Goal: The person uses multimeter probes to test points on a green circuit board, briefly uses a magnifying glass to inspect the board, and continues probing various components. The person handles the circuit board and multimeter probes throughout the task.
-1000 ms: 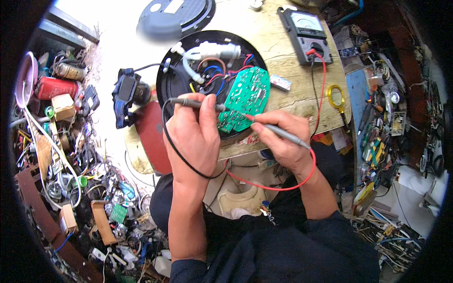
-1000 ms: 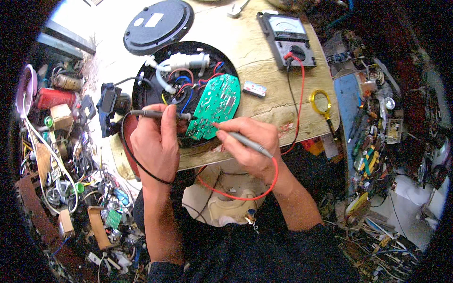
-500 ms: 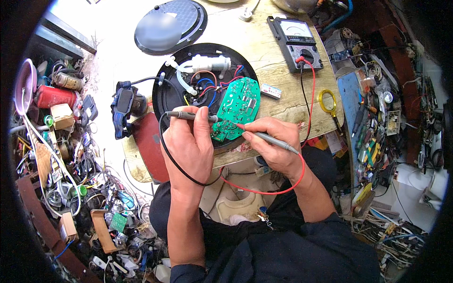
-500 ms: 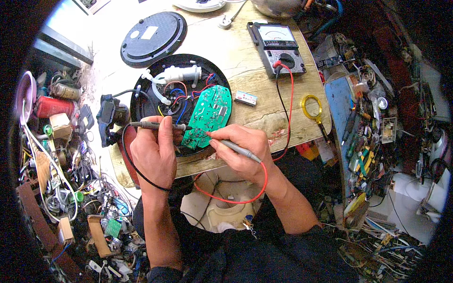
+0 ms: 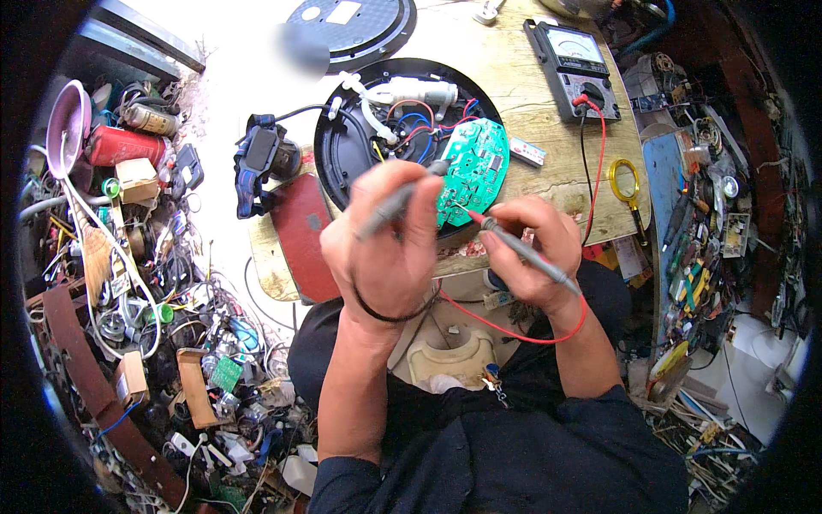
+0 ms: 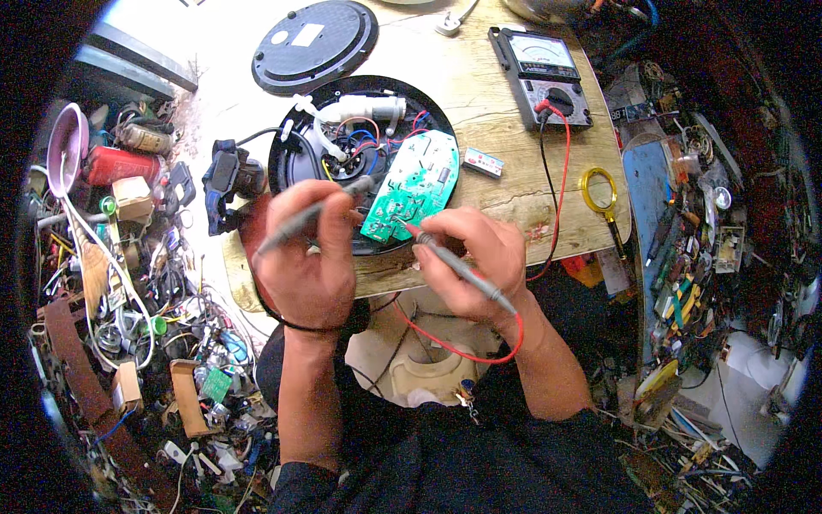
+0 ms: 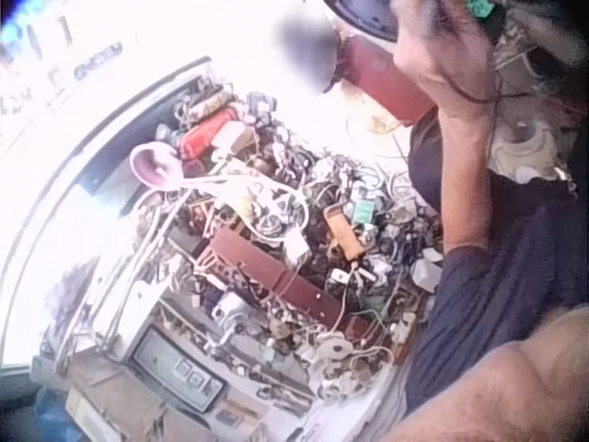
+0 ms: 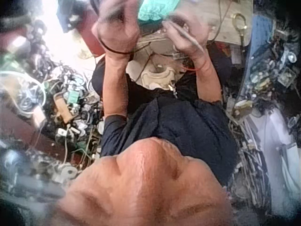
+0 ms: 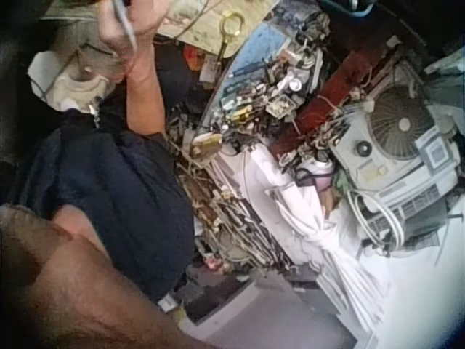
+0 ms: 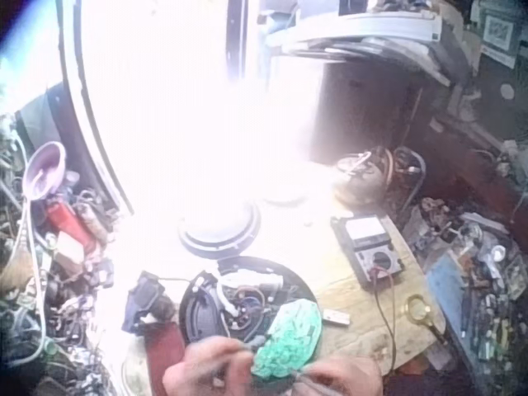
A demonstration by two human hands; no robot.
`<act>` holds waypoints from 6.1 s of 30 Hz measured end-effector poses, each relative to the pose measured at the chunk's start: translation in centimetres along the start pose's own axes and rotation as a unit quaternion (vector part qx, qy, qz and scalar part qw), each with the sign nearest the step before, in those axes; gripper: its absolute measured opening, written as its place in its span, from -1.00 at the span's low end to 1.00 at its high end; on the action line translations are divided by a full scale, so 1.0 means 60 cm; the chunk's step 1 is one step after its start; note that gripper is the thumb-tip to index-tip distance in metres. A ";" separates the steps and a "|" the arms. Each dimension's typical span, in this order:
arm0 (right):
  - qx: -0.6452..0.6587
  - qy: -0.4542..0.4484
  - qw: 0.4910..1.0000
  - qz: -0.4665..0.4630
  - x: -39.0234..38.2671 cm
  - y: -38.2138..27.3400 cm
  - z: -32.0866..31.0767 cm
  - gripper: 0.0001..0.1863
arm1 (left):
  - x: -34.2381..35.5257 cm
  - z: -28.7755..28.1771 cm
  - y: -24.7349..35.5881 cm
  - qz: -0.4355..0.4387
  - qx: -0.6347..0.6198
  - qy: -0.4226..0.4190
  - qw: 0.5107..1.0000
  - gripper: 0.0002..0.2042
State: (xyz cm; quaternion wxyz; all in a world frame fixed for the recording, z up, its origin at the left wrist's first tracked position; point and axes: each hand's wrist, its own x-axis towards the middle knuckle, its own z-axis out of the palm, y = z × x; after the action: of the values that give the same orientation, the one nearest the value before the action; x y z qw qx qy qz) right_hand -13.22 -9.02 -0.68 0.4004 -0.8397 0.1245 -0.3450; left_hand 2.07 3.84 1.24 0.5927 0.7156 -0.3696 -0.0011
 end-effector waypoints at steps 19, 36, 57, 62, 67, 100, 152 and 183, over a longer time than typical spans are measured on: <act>0.093 0.098 0.986 0.097 -0.057 0.006 -0.004 -0.47 | -0.008 0.012 0.028 0.161 -0.025 -0.274 0.948 -0.35; 0.084 0.069 0.985 0.134 -0.029 -0.009 -0.020 -0.83 | 0.012 -0.004 0.002 -0.175 -0.221 0.035 0.959 -0.82; -0.012 0.039 0.994 0.101 -0.017 -0.008 -0.009 -0.86 | 0.002 0.001 -0.005 -0.226 -0.102 -0.029 0.968 -0.89; -0.009 0.036 0.993 0.109 -0.016 -0.011 -0.008 -0.87 | -0.004 0.005 -0.018 -0.206 -0.102 -0.006 0.973 -0.88; -0.014 0.036 0.993 0.110 -0.017 -0.008 -0.008 -0.87 | -0.003 -0.003 -0.015 -0.219 -0.085 -0.036 0.971 -0.87; 0.004 0.015 0.992 0.127 -0.017 -0.010 -0.008 -0.88 | -0.005 0.006 -0.013 -0.211 -0.041 -0.090 0.972 -0.89; 0.012 0.012 0.995 0.094 -0.013 -0.006 -0.007 -0.86 | 0.002 0.010 -0.010 -0.196 0.001 -0.090 0.977 -0.89; 0.011 0.004 0.991 0.131 -0.017 -0.016 -0.007 -0.89 | -0.002 0.006 -0.009 -0.184 0.003 -0.083 0.979 -0.88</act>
State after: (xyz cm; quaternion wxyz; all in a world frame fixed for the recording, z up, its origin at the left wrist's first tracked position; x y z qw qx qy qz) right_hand -14.29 -8.15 -0.26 0.4508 -0.8104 0.2310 -0.2943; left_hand 2.11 3.58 0.63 0.5474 0.7709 -0.2789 -0.1683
